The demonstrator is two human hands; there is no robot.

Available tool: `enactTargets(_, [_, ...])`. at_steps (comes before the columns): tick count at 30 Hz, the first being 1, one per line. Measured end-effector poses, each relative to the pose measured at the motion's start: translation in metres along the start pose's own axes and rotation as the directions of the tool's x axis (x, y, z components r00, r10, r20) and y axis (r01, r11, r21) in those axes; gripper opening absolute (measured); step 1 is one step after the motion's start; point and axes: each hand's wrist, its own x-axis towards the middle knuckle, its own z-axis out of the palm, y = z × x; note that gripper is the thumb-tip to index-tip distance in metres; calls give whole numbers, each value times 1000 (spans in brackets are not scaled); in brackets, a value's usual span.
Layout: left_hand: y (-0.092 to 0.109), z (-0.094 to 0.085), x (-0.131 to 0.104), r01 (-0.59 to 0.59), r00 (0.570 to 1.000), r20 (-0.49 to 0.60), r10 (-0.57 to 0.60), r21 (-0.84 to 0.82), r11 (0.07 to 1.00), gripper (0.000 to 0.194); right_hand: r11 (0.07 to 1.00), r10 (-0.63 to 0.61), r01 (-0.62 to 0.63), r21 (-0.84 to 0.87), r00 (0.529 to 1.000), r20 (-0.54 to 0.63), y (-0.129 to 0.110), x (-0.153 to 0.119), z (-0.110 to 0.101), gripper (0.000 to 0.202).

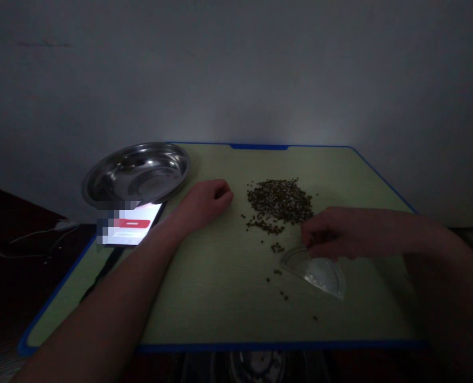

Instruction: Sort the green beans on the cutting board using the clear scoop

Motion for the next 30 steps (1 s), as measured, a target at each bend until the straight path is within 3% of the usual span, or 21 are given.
enactTargets(6, [-1, 0, 0, -6, 1000, 2, 6, -6, 1000, 22, 999, -33, 33, -38, 999, -11, -3, 3, 3, 13])
enactTargets(19, [0, 0, 0, -25, 1000, 0, 25, 5, 1000, 23, 993, -69, 49, -109, 979, -192, -4, 7, 4, 17])
enactTargets(30, [1, 0, 0, -6, 1000, -1, 6, 5, 1000, 22, 991, -95, 79, -104, 983, -158, -10, 6, 5, 17])
